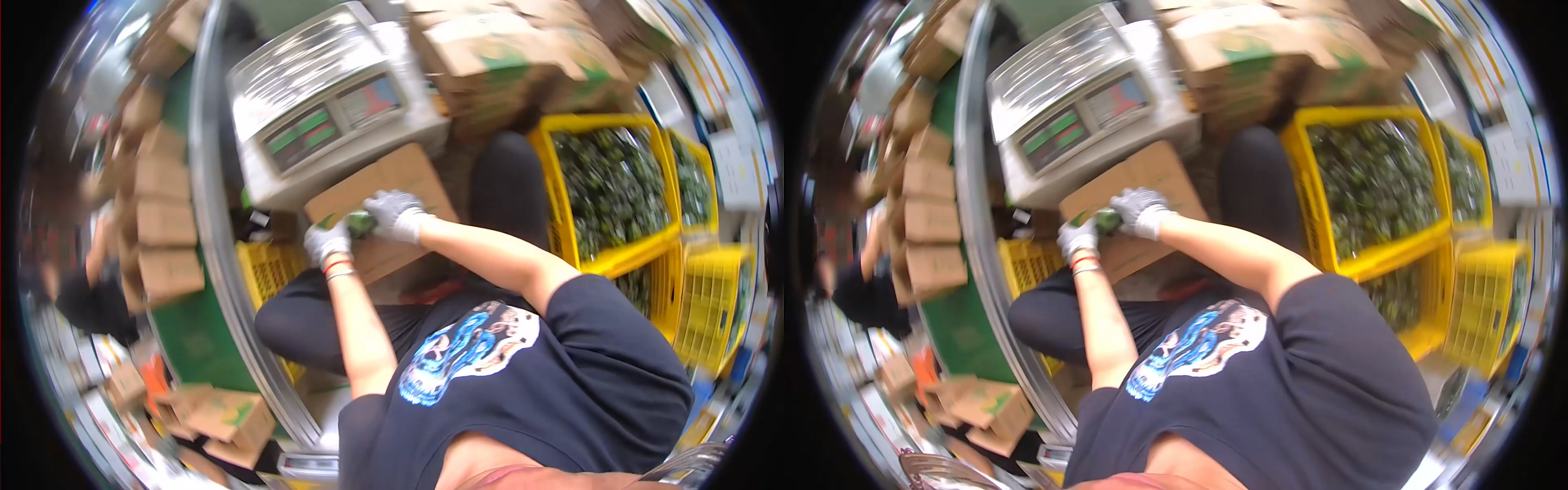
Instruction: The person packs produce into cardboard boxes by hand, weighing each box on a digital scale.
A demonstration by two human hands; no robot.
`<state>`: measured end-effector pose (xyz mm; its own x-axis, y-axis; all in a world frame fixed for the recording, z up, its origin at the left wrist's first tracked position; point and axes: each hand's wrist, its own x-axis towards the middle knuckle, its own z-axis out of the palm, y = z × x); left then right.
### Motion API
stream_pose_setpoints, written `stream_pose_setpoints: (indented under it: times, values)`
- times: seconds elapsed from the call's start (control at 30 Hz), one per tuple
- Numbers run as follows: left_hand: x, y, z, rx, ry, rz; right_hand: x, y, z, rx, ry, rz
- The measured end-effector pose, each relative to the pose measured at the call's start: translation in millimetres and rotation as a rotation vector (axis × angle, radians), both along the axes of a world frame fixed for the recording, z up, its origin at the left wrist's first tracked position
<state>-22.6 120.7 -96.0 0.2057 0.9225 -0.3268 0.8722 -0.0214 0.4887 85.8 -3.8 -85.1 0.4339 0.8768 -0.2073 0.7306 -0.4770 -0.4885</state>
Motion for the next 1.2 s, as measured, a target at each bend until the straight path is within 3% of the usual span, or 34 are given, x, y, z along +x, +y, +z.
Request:
stream_pose_setpoints:
  times: [0.07, 0.13, 0.17, 0.2, 0.27, 0.33, 0.4, 0.5, 0.53, 0.67, 0.7, 0.73, 0.77, 0.8, 0.9, 0.93, 0.97, 1.03, 1.07, 1.13, 1.2]
  values:
    - [-16, 35, -68, 0.036, 0.018, -0.054, 14, -17, -2, 0.089, 0.12, -0.15]
    - [-23, 54, -103, -0.115, -0.212, -0.041, 26, -42, 11, 0.165, 0.293, -0.242]
    - [-19, 46, -94, -0.172, -0.28, 0.031, 33, -56, 23, 0.187, 0.381, -0.263]
    - [-13, 43, -83, -0.156, -0.181, 0.074, 36, -67, 28, 0.231, 0.466, -0.291]
    - [-12, 65, -104, -0.274, -0.068, 0.115, 41, -95, 37, 0.329, 0.628, -0.335]
    - [-13, 85, -115, -0.447, -0.082, 0.173, 44, -128, 89, 0.291, 0.921, -0.457]
    - [-10, 62, -79, -0.586, -0.34, 0.215, 49, -145, 104, 0.34, 0.921, -0.571]
    - [-16, 73, -95, -0.459, -0.285, 0.206, 50, -123, 55, 0.236, 0.249, -0.507]
    - [-16, 78, -99, -0.4, -0.241, 0.179, 53, -111, 72, 0.089, 0.426, -0.491]
    - [-11, 64, -63, -0.201, -0.216, 0.035, 52, -43, 33, -0.182, 0.112, -0.286]
    - [-12, 59, -51, -0.188, -0.263, 0.032, 59, -31, 10, -0.183, 0.042, -0.244]
    - [-13, 58, -43, -0.176, -0.312, 0.023, 63, -27, 2, -0.097, 0.115, -0.376]
    - [-17, 61, -40, -0.267, -0.417, 0.036, 63, -36, 16, -0.02, 0.228, -0.363]
    - [-21, 60, -31, -0.35, -0.587, 0.012, 65, -54, 41, 0.057, 0.34, -0.355]
    - [-28, 34, 25, -0.527, -1.007, -0.084, 63, -140, 91, 0.439, -0.02, -0.321]
    - [-28, 25, 51, -0.527, -1.083, -0.124, 63, -177, 100, 0.546, -0.087, -0.417]
    - [-29, 22, 66, -0.471, -1.154, -0.215, 63, -225, 100, 0.548, 0.007, -0.592]
    - [-36, 30, 66, -0.352, -1.22, -0.237, 57, -327, 93, 0.543, 0.071, -0.95]
    - [-34, 29, 73, -0.294, -1.258, -0.227, 39, -358, 97, 0.657, 0.245, -1.179]
    - [-27, 28, 79, -0.274, -1.412, -0.13, 11, -489, 44, 0.343, 0.072, -1.427]
    - [-24, 31, 75, -0.274, -1.503, -0.057, -21, -575, 9, -0.458, -0.018, -1.554]
